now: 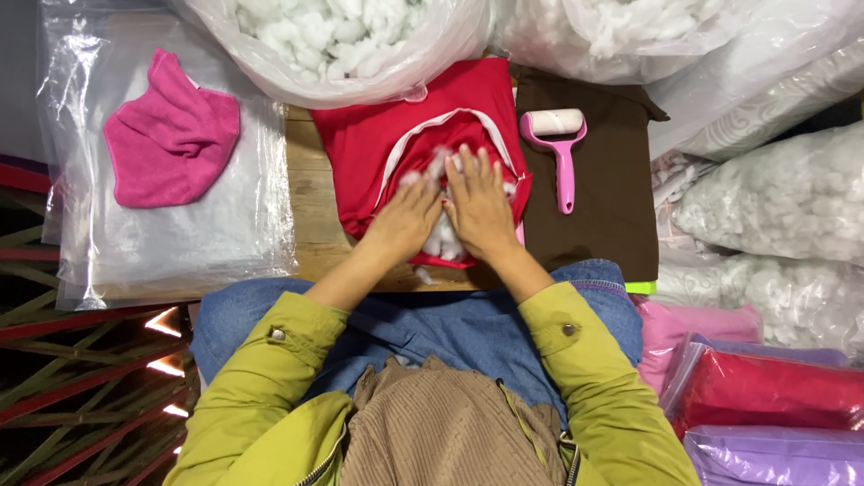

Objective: Stuffing a red pillowcase with white fiberfill and smoothing it out to distribute the filling evenly.

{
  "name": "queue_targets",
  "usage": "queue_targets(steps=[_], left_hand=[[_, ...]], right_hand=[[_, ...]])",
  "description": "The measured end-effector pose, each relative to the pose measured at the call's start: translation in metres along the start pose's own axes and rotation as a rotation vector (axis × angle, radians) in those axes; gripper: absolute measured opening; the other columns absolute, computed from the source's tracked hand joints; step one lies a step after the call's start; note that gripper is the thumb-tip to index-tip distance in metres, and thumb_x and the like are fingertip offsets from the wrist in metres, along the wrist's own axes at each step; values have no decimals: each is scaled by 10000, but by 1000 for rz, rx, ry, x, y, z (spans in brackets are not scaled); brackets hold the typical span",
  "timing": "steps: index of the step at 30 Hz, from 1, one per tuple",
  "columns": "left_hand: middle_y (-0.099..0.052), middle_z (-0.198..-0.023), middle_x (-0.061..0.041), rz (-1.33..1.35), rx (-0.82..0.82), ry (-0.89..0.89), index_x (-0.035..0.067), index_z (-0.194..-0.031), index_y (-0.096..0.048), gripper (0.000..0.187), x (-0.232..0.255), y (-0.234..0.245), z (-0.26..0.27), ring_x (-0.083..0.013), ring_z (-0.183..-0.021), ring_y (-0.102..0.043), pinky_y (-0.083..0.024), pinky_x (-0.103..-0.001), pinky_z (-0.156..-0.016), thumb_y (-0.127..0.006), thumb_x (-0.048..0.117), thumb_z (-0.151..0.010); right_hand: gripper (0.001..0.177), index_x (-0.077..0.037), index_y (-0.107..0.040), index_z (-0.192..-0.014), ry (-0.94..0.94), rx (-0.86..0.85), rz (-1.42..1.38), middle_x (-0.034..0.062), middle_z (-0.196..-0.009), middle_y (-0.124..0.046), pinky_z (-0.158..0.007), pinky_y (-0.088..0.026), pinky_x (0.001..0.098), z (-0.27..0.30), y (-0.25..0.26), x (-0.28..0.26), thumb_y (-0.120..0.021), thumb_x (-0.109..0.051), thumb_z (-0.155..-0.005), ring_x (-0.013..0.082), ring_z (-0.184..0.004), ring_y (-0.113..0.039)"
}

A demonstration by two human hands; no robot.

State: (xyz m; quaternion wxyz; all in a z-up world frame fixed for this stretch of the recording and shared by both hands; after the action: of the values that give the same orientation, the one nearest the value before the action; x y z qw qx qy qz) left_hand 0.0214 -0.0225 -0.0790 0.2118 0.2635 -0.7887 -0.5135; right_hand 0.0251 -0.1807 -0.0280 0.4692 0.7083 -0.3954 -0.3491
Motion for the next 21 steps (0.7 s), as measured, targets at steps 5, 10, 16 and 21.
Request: queue_targets(steps=[5, 10, 16, 21], left_hand=[[-701, -1063, -128, 1, 124, -128, 82, -1083, -679, 230, 0, 15, 1, -347, -1205, -639, -462, -488, -1071, -560, 163, -903], [-585, -1338, -193, 76, 251, -16, 87, -1324, -583, 632, 7, 61, -16, -387, -1298, -569, -440, -530, -1111, -667, 535, -886], [-567, -1423, -210, -18, -12, 142, 64, -1373, -581, 710, -3, 50, -20, -401, -1402, -482, -260, -585, -1213, -757, 453, -806], [-546, -1440, -199, 41, 248, 290, 92, -1447, -551, 675, -37, 136, -47, -432, -1410, -455, -334, -628, -1149, -728, 444, -900]], right_hand=[[616, -112, -376, -1607, -50, 29, 95, 222, -1654, -297, -1205, -210, 612, 2, -15, 24, -537, -265, -1032, 479, -1505, -255], [664, -160, -379, -1610, -32, 67, 30, 181, -1665, -303, -1226, -220, 587, 2, 2, 6, -572, -324, -995, 481, -1507, -271], [434, -284, -639, -1395, -36, -119, 104, 54, -1553, -517, -1144, -126, 786, 0, 6, 3, -568, -407, -985, 450, -1480, -355], [401, -247, -666, -1362, -4, 106, 42, 112, -1523, -523, -1160, -132, 730, -29, 75, -15, -677, -323, -968, 427, -1477, -369]])
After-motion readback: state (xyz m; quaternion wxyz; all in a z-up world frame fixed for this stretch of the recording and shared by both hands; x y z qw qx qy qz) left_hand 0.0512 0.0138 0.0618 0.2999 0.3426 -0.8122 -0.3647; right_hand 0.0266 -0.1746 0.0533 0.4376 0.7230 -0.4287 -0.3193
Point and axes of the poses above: each hand's wrist, its own z-axis away from the middle knuckle, its own y-axis out of the back of the hand, x = y × z, the point moved 3 cm from there along -z, towards the middle knuckle
